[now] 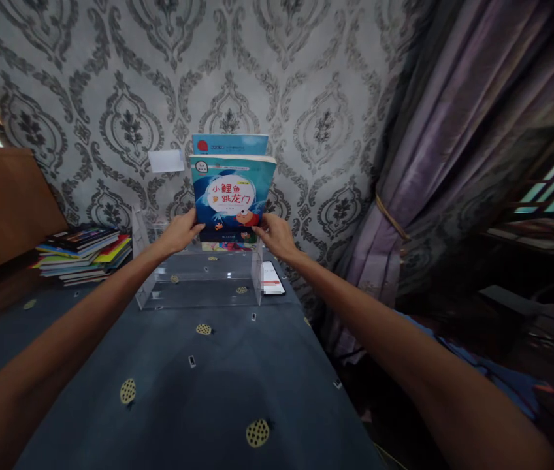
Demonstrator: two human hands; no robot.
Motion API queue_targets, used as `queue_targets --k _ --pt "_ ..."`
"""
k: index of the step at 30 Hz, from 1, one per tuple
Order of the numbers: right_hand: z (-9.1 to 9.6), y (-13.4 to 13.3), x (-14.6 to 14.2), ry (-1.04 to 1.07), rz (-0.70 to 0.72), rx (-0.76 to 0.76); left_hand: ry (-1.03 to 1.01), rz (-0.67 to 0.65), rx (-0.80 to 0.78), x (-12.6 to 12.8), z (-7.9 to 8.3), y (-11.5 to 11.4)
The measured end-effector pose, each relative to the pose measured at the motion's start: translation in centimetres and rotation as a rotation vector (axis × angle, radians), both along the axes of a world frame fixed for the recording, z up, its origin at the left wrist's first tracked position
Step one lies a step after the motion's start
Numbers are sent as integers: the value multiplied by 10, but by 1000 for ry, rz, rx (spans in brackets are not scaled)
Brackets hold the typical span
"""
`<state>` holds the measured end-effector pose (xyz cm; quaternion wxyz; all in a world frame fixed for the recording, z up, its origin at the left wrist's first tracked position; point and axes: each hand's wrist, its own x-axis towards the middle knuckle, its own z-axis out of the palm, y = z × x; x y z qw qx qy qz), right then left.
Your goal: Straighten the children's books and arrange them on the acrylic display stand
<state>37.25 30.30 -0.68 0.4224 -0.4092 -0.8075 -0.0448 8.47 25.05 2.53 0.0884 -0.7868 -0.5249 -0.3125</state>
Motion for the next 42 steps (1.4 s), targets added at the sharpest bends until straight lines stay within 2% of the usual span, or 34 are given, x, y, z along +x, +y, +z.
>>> queue_targets --k 10,17,22,30,42 --pt "-7 3 0 213 11 18 -9 265 36 18 -1 -10" --pt "-20 15 0 219 -3 22 65 386 -78 31 0 -21" --pt "-34 8 -12 236 23 32 137 504 -169 44 5 -29" --pt "-41 5 -19 384 129 -32 102 540 -200 56 6 -30" --pt "-44 6 -21 401 124 -33 68 544 -218 61 9 -31"
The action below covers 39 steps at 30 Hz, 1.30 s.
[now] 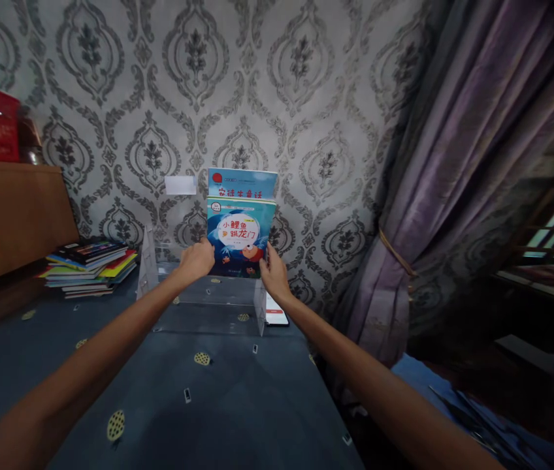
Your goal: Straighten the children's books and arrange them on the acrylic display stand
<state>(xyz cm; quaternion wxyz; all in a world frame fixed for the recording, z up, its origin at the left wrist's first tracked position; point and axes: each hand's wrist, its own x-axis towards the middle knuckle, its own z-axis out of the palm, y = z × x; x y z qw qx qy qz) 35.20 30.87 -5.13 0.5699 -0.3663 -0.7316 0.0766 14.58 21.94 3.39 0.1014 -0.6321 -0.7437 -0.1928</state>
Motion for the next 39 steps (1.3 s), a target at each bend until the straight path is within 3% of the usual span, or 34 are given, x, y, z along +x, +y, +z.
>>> queue_targets --k 12,17,20,23,26,30,34,39 --pt "-8 -5 4 16 16 -20 16 -103 -10 -13 -4 -2" --pt "-19 -25 6 34 -33 -47 67 -203 96 -20 -17 -20" --pt "-28 -51 6 28 -108 6 111 -310 218 -29 -43 -39" --pt "-42 -88 1 -7 -97 114 175 -496 426 -47 -82 -56" --pt "-62 -126 -13 -88 52 74 209 -589 466 -71 -124 -72" --pt "-86 -165 -45 -269 353 -119 153 -636 446 -105 -168 -94" --pt "-101 -187 -92 -366 515 -290 11 -603 406 -127 -193 -108" --pt "-115 -198 -142 -372 562 -367 -46 -582 304 -130 -199 -110"
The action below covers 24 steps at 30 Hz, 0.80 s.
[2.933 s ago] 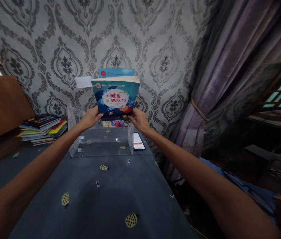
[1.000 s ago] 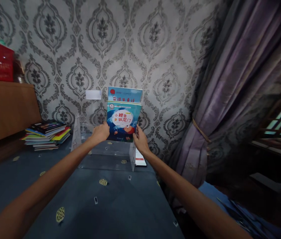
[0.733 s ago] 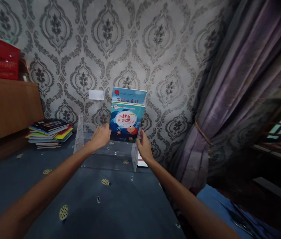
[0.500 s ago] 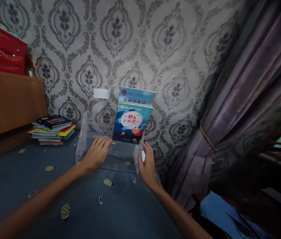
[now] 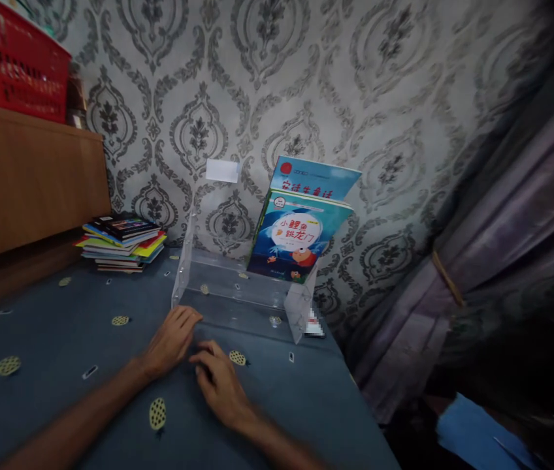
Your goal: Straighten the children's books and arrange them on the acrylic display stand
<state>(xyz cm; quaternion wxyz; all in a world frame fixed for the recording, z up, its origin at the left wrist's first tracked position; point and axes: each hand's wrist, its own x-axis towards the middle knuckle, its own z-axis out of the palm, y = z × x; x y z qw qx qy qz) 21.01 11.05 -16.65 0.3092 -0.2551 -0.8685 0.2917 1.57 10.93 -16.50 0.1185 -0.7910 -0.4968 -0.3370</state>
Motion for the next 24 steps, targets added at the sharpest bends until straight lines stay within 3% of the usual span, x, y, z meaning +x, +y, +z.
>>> queue_targets --k 7,14,18,20,24 --pt "-3 -5 -4 16 76 10 64 -52 -107 5 4 1" --pt "-13 -3 -1 -37 84 204 -64 61 2 -9 7 2" --pt "-15 -2 -1 -40 90 216 -127 295 82 -46 27 11" --pt "-14 -3 -1 -47 83 216 -148 485 83 -74 45 22" --pt "-14 -5 -1 -59 76 212 -176 681 89 -131 83 58"
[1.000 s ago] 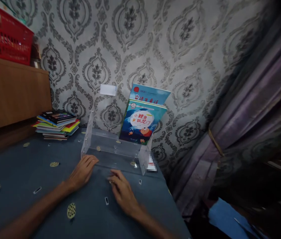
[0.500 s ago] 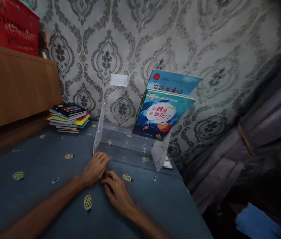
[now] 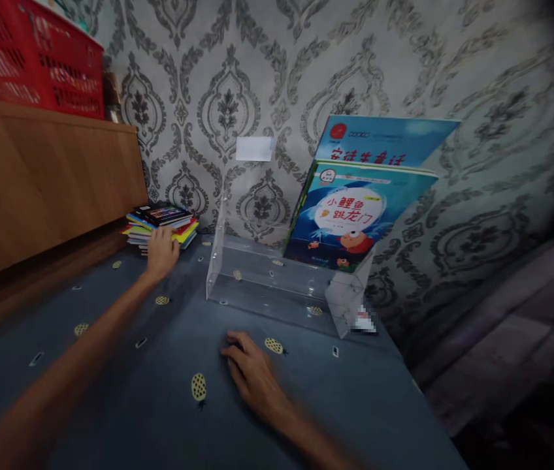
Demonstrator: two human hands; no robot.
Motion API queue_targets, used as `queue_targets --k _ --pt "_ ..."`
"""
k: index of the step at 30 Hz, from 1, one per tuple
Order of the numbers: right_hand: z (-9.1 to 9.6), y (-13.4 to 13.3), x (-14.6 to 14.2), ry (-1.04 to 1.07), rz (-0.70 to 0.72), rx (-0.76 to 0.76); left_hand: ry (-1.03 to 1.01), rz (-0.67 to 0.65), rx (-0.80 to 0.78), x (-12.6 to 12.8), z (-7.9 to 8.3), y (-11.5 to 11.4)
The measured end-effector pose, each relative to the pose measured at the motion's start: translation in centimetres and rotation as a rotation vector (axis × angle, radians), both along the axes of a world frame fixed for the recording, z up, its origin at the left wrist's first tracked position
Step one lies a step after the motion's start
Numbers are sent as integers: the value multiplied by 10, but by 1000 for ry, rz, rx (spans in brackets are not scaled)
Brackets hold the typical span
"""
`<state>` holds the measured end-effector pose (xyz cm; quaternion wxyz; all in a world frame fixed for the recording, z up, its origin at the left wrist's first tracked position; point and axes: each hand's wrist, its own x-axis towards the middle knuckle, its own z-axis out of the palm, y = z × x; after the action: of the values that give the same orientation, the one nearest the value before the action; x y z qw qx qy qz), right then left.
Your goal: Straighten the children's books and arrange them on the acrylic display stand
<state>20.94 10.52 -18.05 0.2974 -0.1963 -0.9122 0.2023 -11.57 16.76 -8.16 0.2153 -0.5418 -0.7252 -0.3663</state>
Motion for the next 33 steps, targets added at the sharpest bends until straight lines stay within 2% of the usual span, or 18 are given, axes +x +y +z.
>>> queue_targets --k 2,4,7,9,13,19,22,30,33 --pt "-1 -1 0 5 -11 10 0 59 -35 -25 13 18" --pt "-2 -1 1 6 -27 15 69 133 -218 -45 19 33" --pt "-2 -1 0 9 -29 -4 130 171 -460 -66 20 48" --pt "-1 0 0 9 -21 -20 141 180 -514 -73 19 51" --pt "1 1 0 1 -12 -32 197 196 -489 -72 19 42" --pt "-2 1 1 0 -26 -4 340 166 -487 -77 23 2" --pt "-3 2 0 26 -2 21 374 146 -488 -82 26 -10" --pt "2 2 -1 9 -6 39 356 186 -621 -78 39 3" --pt "3 1 -1 17 -5 37 390 175 -638 -75 43 -1"
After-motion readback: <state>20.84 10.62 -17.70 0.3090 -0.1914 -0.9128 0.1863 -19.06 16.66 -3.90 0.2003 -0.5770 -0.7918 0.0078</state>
